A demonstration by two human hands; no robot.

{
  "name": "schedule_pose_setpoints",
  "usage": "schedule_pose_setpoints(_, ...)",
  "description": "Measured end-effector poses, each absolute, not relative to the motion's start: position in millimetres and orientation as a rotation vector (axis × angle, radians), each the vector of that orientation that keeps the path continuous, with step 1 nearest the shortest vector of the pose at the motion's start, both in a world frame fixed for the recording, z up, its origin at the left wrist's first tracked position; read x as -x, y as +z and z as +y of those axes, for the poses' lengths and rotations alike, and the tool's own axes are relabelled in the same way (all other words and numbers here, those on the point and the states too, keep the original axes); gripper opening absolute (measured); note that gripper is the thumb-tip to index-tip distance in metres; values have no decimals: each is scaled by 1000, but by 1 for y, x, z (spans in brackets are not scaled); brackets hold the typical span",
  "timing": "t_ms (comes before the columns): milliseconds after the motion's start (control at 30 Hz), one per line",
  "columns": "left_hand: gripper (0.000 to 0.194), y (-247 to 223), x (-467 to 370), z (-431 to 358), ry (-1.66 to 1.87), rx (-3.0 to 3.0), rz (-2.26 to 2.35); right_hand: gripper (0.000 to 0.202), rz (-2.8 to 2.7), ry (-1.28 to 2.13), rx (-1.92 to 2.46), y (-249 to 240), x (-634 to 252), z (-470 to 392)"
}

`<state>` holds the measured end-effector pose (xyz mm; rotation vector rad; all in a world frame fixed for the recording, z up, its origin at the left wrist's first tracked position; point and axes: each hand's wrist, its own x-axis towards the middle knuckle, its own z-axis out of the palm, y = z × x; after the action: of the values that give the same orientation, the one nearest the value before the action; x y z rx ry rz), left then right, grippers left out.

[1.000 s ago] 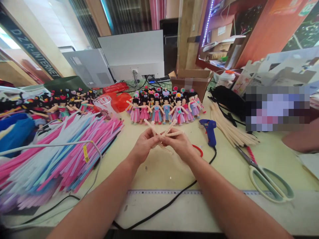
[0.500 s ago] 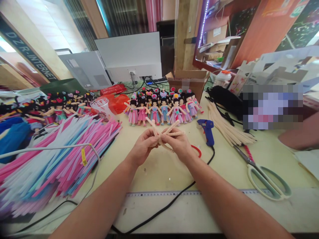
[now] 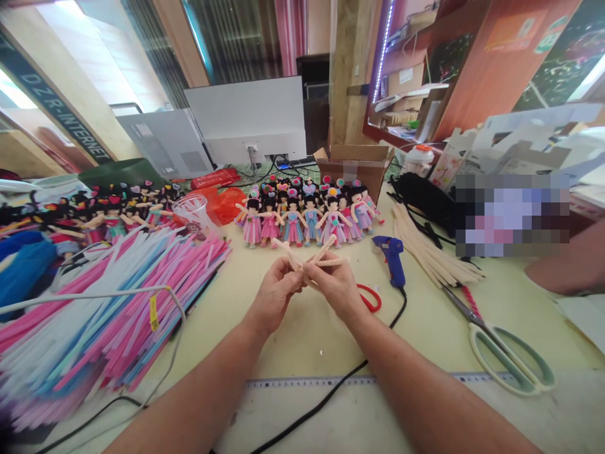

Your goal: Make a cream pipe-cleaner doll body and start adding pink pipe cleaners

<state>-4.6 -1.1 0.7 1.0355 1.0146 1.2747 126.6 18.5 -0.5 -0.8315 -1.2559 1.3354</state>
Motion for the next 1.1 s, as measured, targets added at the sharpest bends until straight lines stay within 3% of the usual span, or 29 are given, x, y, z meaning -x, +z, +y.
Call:
schedule_pose_setpoints(433, 29, -3, 2, -5, 1387, -1219, 1105, 34, -1147, 1357, 838, -10, -124, 23)
schedule_pose_setpoints(667, 8, 0, 9, -7, 1536, -1744, 1204, 26, -1179, 1307, 917, 0, -124, 19)
schedule_pose_setpoints(767, 9, 0, 12, -7, 1547, -1967, 1211, 24, -1165, 1282, 952, 5, -123, 17)
schedule_pose_setpoints(967, 13, -1, 15, -7, 1517, -2303, 1253, 24, -974, 1564, 911, 4, -123, 17)
schedule_pose_setpoints(1100, 9, 2, 14, -7, 1540, -2253, 1185, 26, -964, 1581, 794, 4, -125, 17)
